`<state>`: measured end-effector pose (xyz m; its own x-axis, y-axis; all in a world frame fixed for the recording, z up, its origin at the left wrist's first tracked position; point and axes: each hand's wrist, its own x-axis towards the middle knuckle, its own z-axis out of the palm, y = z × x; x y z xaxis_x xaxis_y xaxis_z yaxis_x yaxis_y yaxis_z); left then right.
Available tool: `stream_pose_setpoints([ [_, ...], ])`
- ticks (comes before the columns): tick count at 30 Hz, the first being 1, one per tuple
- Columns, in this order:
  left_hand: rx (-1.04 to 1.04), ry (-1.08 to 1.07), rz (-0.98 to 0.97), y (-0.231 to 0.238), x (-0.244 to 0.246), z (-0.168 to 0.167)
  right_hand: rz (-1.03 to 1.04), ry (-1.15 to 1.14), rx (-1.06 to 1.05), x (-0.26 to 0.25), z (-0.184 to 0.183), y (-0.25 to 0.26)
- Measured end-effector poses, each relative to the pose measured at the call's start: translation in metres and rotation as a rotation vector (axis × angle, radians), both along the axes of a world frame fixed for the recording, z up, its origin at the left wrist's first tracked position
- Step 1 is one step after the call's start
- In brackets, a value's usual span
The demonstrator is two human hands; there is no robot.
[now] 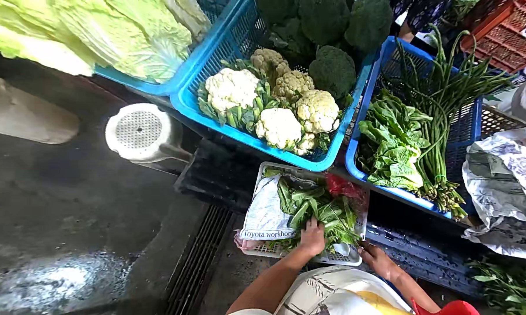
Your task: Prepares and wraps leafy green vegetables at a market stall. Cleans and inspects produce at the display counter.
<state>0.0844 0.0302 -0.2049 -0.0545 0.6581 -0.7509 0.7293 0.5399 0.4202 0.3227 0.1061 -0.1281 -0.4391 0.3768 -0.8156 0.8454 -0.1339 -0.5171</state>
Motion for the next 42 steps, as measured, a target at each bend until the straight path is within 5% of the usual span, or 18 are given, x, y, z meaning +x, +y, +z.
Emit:
stream_pose_setpoints([
  [3,-0.009,-0.162,-0.151,-0.006,-0.008,0.003,0.003,-0.011,-0.013,-0.003,0.001,-0.002],
  [7,0.190,-0.002,0.254,0.021,-0.064,0.016,-0.010,0.015,-0.005,-0.006,-0.001,-0.001],
  [11,0.091,0.249,0.574,0.063,-0.129,0.007,-0.022,0.027,0.013,-0.007,-0.004,-0.001],
  [19,0.011,0.454,0.585,0.098,-0.149,-0.030,0.007,-0.037,-0.025,-0.009,-0.011,-0.012],
  [30,0.489,-0.404,1.037,-0.003,-0.174,-0.007,0.005,0.023,0.008,-0.033,-0.008,-0.013],
  [36,0.556,-0.550,1.052,0.000,-0.169,0.035,-0.023,0.042,0.019,-0.047,-0.002,-0.015],
  [42,0.523,-0.041,0.696,0.035,-0.150,0.054,-0.068,0.049,0.060,-0.047,-0.001,-0.018],
])
